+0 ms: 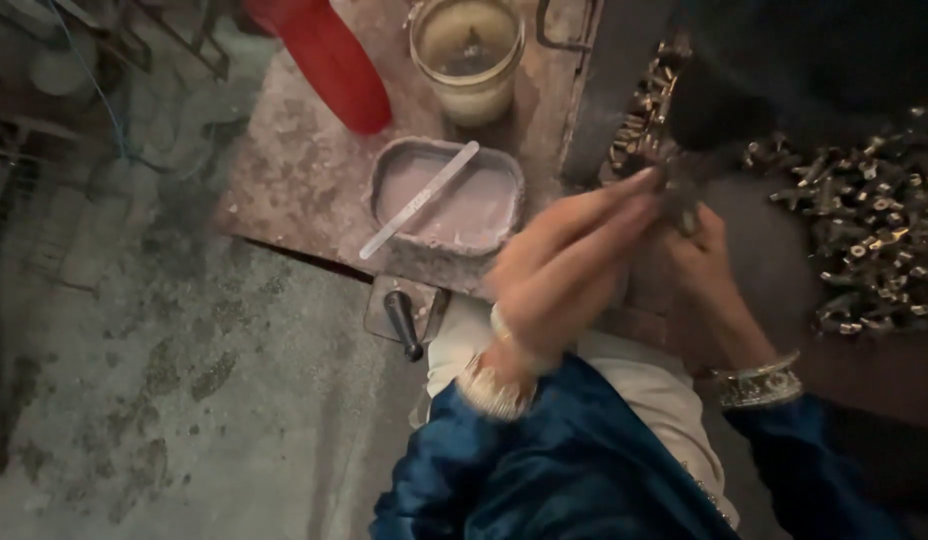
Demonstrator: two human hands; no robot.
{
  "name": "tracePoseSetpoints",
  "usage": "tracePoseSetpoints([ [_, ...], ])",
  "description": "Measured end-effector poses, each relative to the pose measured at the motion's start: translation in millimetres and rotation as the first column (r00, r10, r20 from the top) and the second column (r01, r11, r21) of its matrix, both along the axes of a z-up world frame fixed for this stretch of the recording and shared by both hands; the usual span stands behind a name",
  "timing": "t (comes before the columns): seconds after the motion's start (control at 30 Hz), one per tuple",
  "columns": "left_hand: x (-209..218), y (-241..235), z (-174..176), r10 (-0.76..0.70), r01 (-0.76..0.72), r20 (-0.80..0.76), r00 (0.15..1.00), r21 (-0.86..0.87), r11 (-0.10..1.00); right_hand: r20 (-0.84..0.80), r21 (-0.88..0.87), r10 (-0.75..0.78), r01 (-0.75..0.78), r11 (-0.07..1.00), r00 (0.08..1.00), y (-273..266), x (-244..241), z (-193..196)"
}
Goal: The person sits at a workbench and handles small metal fittings one at a time, picking each from a large pile, working it against a fixture on the bench, and setting it aside. The person repeats this handling cycle continuously throughout the clip.
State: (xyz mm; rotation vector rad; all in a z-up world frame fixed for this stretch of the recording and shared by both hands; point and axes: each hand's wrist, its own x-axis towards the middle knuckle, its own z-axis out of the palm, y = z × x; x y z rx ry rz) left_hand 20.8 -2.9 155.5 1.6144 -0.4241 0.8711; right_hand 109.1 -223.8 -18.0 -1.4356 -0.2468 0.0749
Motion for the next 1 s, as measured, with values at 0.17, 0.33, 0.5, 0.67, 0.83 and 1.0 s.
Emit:
tracePoseSetpoints([
  [0.17, 11, 11, -95, 0.032, 0.02, -0.09, 0.995, 0.525, 0.851, -0.064, -0.162, 0.108, -0.118, 0.98, 0.992, -8, -15, -35],
  [0.33, 4, 12, -103, 0.286, 0.023, -0.41, 0.866, 0.605, 0.796, -0.145, -0.391, 0.054, -0.108, 0.914, 0.988, -21, -38, -30],
  [0.5, 2, 23, -110, -0.05, 0.224, -0.654, 0.755, 0.184, 0.957, -0.357, -0.663, 0.158, -0.368, 0.651, 0.921, 10, -66, 93],
  [0.67, 34, 73, -119, -0.323, 0.251, -0.62, 0.715, -0.203, 0.946, 0.073, -0.897, 0.366, -0.1, 0.431, 0.928, -22, -49, 23],
  [0.83, 20, 50, -74, 0.07, -0.028, -0.536, 0.841, 0.085, 0.996, 0.358, -0.88, 0.405, 0.158, 0.448, 0.841, 10, -51, 33],
  [1.0, 1, -6, -99, 0.052, 0.113, -0.612, 0.789, 0.228, 0.967, 0.213, -0.815, 0.156, 0.087, 0.573, 0.964, 13, -41, 26],
])
